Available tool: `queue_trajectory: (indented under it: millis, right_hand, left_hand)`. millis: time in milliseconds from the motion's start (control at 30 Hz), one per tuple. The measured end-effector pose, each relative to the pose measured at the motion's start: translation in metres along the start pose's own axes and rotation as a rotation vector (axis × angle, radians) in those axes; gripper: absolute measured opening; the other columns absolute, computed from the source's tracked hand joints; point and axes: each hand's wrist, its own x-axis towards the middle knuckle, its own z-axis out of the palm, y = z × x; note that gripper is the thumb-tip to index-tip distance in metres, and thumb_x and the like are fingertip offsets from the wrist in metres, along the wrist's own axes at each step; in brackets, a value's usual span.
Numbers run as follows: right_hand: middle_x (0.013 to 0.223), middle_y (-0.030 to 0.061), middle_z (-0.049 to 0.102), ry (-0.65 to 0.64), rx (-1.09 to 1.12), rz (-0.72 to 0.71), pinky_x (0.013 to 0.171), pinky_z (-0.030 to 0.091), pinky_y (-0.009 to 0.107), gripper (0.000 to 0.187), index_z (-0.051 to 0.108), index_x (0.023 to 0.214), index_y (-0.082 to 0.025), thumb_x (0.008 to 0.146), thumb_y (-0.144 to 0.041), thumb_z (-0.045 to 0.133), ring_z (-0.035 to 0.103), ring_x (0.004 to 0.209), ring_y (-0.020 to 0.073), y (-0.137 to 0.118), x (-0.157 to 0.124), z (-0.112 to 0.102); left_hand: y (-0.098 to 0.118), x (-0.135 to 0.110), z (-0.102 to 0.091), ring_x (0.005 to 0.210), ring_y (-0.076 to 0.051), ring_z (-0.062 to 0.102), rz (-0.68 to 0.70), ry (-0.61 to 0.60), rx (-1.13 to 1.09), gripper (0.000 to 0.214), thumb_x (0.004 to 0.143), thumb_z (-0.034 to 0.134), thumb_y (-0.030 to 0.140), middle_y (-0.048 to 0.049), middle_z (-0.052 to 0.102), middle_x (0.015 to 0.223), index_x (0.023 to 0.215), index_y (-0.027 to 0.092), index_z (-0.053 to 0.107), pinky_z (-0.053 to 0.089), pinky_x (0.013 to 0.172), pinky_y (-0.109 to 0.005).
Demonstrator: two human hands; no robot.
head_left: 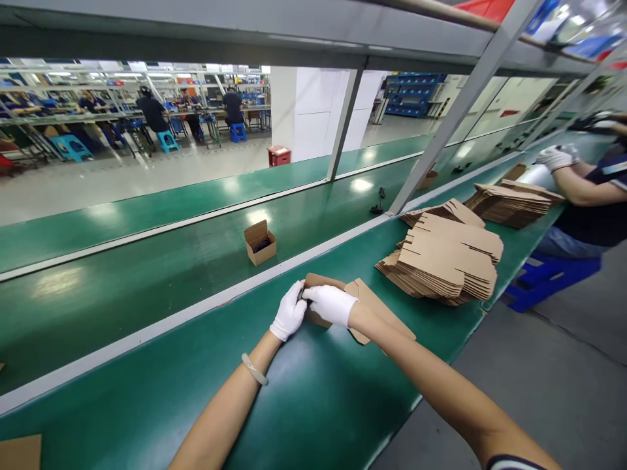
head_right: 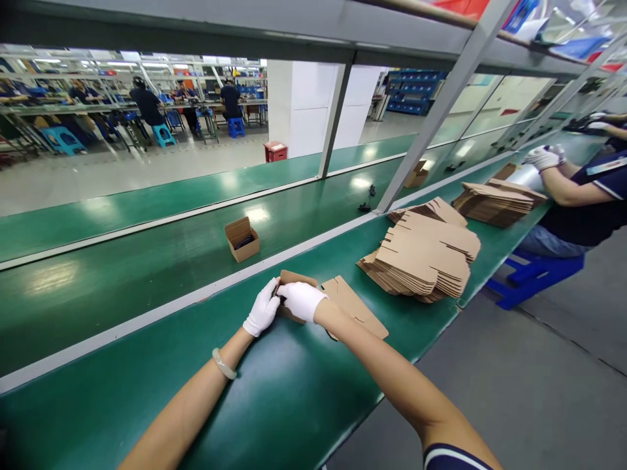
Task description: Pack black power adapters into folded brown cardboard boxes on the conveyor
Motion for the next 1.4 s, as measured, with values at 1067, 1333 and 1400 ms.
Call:
queue_trajectory:
  millis: [1067,1333,1400]
  right_hand:
    - [0.102,0.0175,0.065,-0.167,0.076,0.825,0.071,0.044,0.033,0.037,0.065,0.097,-0.013,0.074,-0.039,0.053,0.062,0.094,0.0293,0.125,-0.018,-0.005]
    - [0.107,0.0175,0.064,-0.103,0.101,0.829,0.074,0.045,0.036,0.042,0.058,0.104,-0.012,0.077,-0.042,0.046,0.06,0.099,0.0328,0.116,-0.023,-0.013]
    - [0.106,0.0153,0.065,-0.046,0.128,0.819,0.075,0.045,0.036,0.04,0.057,0.103,-0.015,0.077,-0.043,0.045,0.06,0.098,0.0318,0.111,-0.026,-0.02]
  left_hand:
    - [-0.014,0.128,-0.035,0.115,-0.03,0.047,0.04,0.179,0.886,0.035,0.079,0.054,0.037,-0.014,0.06,0.116,0.103,0.015,0.065,0.019,0.107,-0.046]
    - [-0.009,0.129,-0.051,0.106,-0.037,0.047,-0.133,0.027,1.103,0.036,0.077,0.055,0.041,-0.0197,0.061,0.1,0.084,0.01,0.072,0.028,0.092,-0.051]
    - [-0.007,0.125,-0.057,0.105,-0.035,0.048,-0.149,0.004,1.112,0.027,0.075,0.06,0.034,-0.018,0.062,0.097,0.082,0.012,0.072,0.03,0.091,-0.049]
